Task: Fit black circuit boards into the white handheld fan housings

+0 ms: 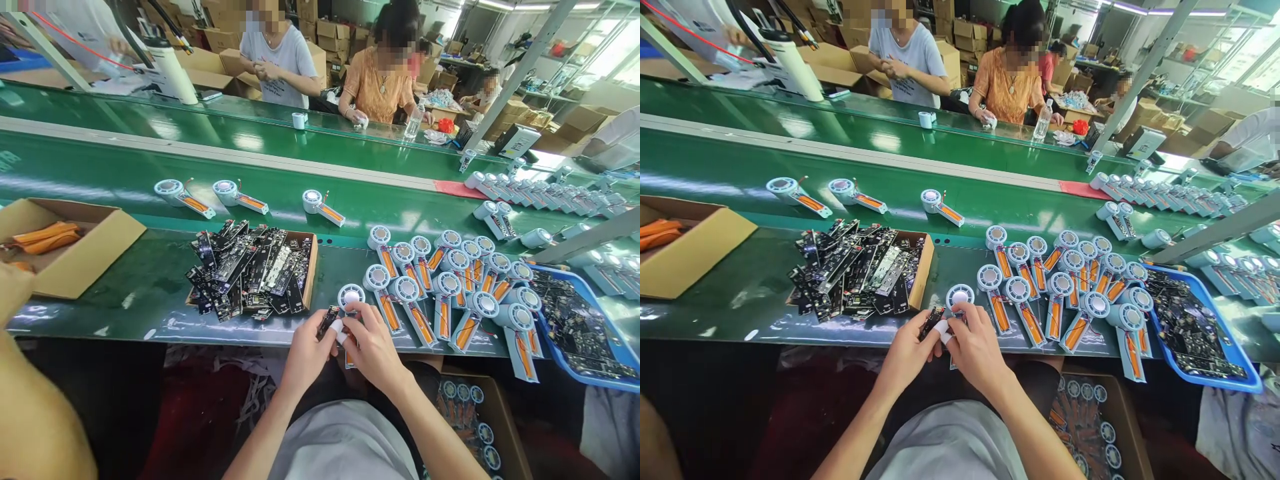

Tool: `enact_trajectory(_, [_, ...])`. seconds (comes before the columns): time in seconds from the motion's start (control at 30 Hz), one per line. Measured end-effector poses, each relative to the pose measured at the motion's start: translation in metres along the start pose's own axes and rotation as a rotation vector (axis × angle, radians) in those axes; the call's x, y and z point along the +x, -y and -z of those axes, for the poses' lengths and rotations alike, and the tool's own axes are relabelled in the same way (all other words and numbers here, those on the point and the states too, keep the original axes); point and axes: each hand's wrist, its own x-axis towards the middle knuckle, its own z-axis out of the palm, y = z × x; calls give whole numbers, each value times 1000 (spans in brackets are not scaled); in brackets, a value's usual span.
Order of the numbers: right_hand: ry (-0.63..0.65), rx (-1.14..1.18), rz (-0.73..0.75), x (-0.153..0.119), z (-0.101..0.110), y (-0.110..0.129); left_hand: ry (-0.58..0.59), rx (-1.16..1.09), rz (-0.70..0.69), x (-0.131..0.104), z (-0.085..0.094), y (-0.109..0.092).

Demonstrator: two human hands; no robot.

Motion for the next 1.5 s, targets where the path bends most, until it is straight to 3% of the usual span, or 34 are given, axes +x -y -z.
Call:
enact_trajectory(0.1, [-18, -21, 20, 0, -4, -2, 22, 70, 5, -1, 2, -3])
enact_trajectory(0.27, [-54, 5, -17, -1, -4, -3, -166, 248, -259, -1, 5, -3])
enact_trajectory(0.63, [87, 67, 0, 6, 16, -1, 109, 317, -514, 6, 17, 4])
enact_trajectory(0.77, [116, 72, -11, 6, 18, -2, 102, 369, -603, 7, 18, 6])
enact_trajectory(0.9, [102, 120, -28, 3, 16, 0, 13, 417, -688, 7, 12, 13])
enact_trajectory(1.0, [72, 145, -54, -1, 12, 3, -158, 377, -622, 6, 3, 16])
enact_trajectory(1.07, [67, 121, -62, -3, 9, 5, -227, 318, -483, 5, -2, 14])
enact_trajectory(1.17, [34, 37, -62, -4, 3, 7, -202, 186, -214, 4, -5, 8])
enact_trajectory(1.23, [-7, -24, -67, -4, -1, 7, -177, 117, -107, 6, -3, 4])
enact_trajectory(1.5, [-5, -167, -15, -1, -1, 6, -132, 124, -97, 13, 0, -2])
